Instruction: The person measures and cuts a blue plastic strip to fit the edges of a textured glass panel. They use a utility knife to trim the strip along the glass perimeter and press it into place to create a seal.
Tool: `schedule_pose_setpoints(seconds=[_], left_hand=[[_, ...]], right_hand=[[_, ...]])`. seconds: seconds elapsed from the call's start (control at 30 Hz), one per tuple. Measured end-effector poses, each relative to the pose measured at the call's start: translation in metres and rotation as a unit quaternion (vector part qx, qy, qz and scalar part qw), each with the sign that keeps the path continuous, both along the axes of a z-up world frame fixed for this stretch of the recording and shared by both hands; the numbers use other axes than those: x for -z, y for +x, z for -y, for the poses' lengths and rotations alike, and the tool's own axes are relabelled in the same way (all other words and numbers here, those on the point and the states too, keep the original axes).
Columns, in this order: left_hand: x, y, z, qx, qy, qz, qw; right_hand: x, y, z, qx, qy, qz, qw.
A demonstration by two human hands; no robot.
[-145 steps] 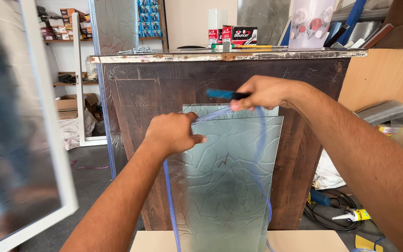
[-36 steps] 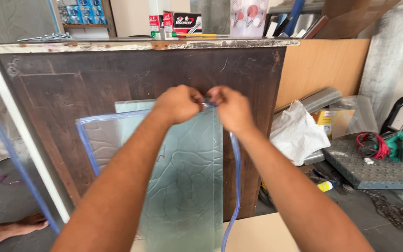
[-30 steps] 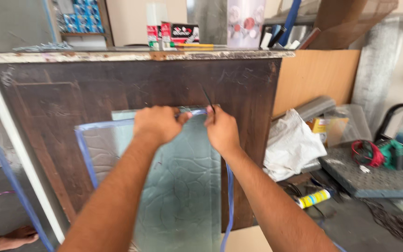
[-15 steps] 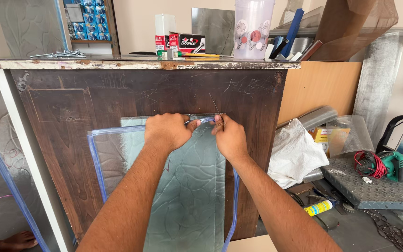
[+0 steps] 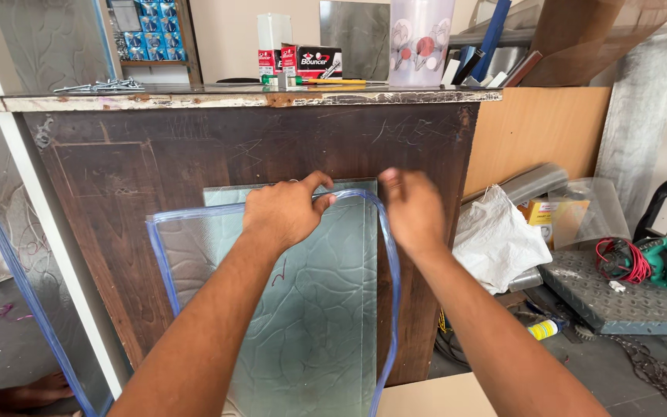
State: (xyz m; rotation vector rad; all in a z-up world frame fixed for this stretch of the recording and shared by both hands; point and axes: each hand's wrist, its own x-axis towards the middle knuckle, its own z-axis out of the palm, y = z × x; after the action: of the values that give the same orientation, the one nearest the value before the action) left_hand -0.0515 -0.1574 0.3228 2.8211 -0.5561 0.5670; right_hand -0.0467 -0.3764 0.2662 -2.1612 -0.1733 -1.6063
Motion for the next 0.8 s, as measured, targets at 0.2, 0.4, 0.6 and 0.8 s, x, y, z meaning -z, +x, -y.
schedule_pose_setpoints(seconds=[0.2, 0.4, 0.6, 0.8], left_hand=[[-0.003, 0.004, 0.009, 0.049, -0.084, 0.007, 0.995], [-0.018, 0.003, 0.031, 0.017, -0.132, -0.064, 0.989], [-0.014, 0.001, 0.038, 0.027, -0.093, -0.001, 0.995], [-0.009, -0.001, 0.034, 0.045, -0.104, 0.007, 0.994]], right_hand=[[-0.012, -0.041, -0.010, -0.054, 0.191, -0.180, 0.963], [-0.013, -0.053, -0.025, -0.022, 0.174, -0.242, 0.954], [0.003, -0.042, -0.022, -0.030, 0.099, -0.100, 0.990], [0.005, -0.047, -0.034, -0.053, 0.094, -0.087, 0.990]])
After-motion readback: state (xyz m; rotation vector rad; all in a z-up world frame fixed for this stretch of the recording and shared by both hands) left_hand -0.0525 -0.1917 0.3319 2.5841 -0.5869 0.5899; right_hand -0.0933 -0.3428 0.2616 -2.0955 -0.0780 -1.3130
